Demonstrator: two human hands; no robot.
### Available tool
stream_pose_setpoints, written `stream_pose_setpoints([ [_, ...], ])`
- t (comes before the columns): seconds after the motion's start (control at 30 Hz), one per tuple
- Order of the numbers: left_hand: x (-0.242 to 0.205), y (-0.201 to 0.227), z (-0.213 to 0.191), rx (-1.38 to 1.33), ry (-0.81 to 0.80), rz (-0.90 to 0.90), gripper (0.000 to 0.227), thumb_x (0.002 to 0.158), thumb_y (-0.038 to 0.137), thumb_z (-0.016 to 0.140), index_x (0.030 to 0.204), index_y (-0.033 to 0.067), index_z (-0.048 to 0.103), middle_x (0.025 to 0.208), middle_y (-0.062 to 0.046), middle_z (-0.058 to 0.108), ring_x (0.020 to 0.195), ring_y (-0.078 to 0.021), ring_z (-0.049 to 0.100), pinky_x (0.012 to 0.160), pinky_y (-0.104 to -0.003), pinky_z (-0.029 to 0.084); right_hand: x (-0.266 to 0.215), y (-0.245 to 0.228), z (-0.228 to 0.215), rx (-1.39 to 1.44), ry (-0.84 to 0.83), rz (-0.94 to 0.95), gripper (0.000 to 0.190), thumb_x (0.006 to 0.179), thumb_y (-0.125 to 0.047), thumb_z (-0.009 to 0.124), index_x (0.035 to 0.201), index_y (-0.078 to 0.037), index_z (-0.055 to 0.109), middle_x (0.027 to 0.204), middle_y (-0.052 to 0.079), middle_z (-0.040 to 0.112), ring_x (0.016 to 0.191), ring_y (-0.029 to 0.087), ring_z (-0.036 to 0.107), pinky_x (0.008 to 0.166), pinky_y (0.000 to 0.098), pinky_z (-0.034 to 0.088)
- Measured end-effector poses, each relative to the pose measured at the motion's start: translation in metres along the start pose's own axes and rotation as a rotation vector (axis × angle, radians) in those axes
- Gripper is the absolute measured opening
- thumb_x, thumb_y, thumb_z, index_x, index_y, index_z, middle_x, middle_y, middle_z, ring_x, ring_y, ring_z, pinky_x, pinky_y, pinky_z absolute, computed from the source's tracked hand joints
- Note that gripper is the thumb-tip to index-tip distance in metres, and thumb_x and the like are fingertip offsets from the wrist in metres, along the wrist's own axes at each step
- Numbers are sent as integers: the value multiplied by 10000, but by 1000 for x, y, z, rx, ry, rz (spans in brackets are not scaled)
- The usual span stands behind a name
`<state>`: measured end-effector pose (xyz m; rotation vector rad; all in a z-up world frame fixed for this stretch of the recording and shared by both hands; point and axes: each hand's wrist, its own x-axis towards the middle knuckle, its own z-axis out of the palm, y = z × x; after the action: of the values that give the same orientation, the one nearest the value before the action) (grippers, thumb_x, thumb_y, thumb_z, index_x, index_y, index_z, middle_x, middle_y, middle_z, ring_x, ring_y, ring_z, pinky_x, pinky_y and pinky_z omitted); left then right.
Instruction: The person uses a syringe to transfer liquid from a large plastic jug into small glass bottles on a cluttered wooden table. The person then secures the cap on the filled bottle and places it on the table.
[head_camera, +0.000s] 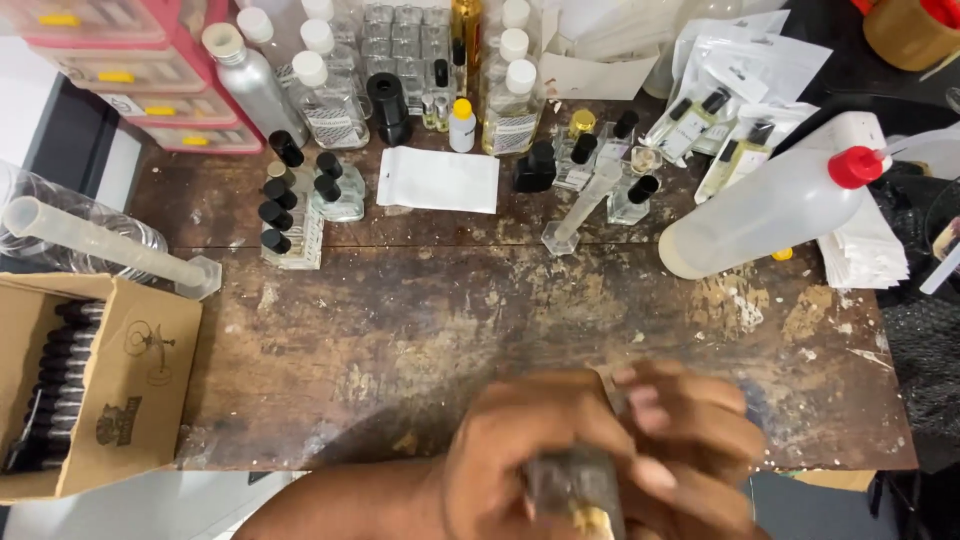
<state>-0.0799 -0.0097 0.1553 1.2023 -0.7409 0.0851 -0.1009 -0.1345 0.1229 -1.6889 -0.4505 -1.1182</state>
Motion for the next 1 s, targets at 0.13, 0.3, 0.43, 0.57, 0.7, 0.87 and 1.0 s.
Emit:
stream_pose_setpoints([
  [0.13, -5, -43, -25, -5, 65, -290, 561, 986, 684, 443, 1068, 135, 519, 942, 15, 555, 823, -101, 533, 704, -277, 464, 5, 40, 0, -14, -468, -30, 565, 977, -563, 532, 1137, -38, 667, 1333, 165, 534, 1220, 303, 513, 1015, 453, 520],
  [0.3, -12, -92, -59, 73, 186, -924, 724, 833, 758, 309, 1099, 159, 617, 828, -62, 642, 709, -178, 623, 616, -320, 496, -23, 75, 14, -59, -700, 286, 542, 936, -442, 641, 1304, -49, 582, 1292, 132, 577, 1235, 294, 547, 1050, 464, 484],
  [0.43, -26, -117, -72, 193, 156, -1128, 795, 858, 706, 222, 1217, 198, 716, 1197, -121, 774, 1137, -267, 730, 1057, -468, 509, -42, 90, 15, 85, -819, 517, 573, 926, -284, 712, 1412, -72, 494, 1330, 161, 616, 1254, 301, 629, 1082, 473, 509],
  [0.57, -25, -122, -86, 201, 274, -1053, 612, 938, 659, 260, 893, 138, 578, 723, -35, 632, 631, -192, 680, 597, -297, 586, -32, 100, 27, -83, -1030, 489, 596, 879, -231, 775, 1409, -171, 510, 1208, 91, 660, 1013, 236, 686, 840, 399, 585],
  [0.7, -15, -97, -94, 357, 496, -800, 551, 1057, 524, 383, 1112, 53, 664, 1104, -324, 669, 1181, -529, 595, 1003, -567, 440, -14, 100, 64, -26, -937, 402, 451, 798, -74, 822, 1230, -80, 692, 1107, 199, 731, 1011, 473, 695, 841, 562, 545],
  [0.87, -29, -108, -111, 746, 706, -285, 278, 1038, 366, 594, 1096, 94, 597, 1007, -152, 536, 990, -425, 525, 948, -481, 397, -24, 135, 108, -40, -783, 290, 410, 829, -83, 819, 1222, -91, 701, 1113, 181, 712, 1022, 443, 694, 857, 501, 548],
  [1.0, -28, -109, -103, 769, 811, -87, 212, 1025, 294, 624, 1055, 91, 571, 1140, -117, 471, 1114, -365, 460, 1039, -459, 325, -36, 151, 143, -7, -771, 321, 440, 859, -115, 789, 1285, -145, 684, 1125, 135, 706, 1025, 395, 688, 887, 478, 545],
])
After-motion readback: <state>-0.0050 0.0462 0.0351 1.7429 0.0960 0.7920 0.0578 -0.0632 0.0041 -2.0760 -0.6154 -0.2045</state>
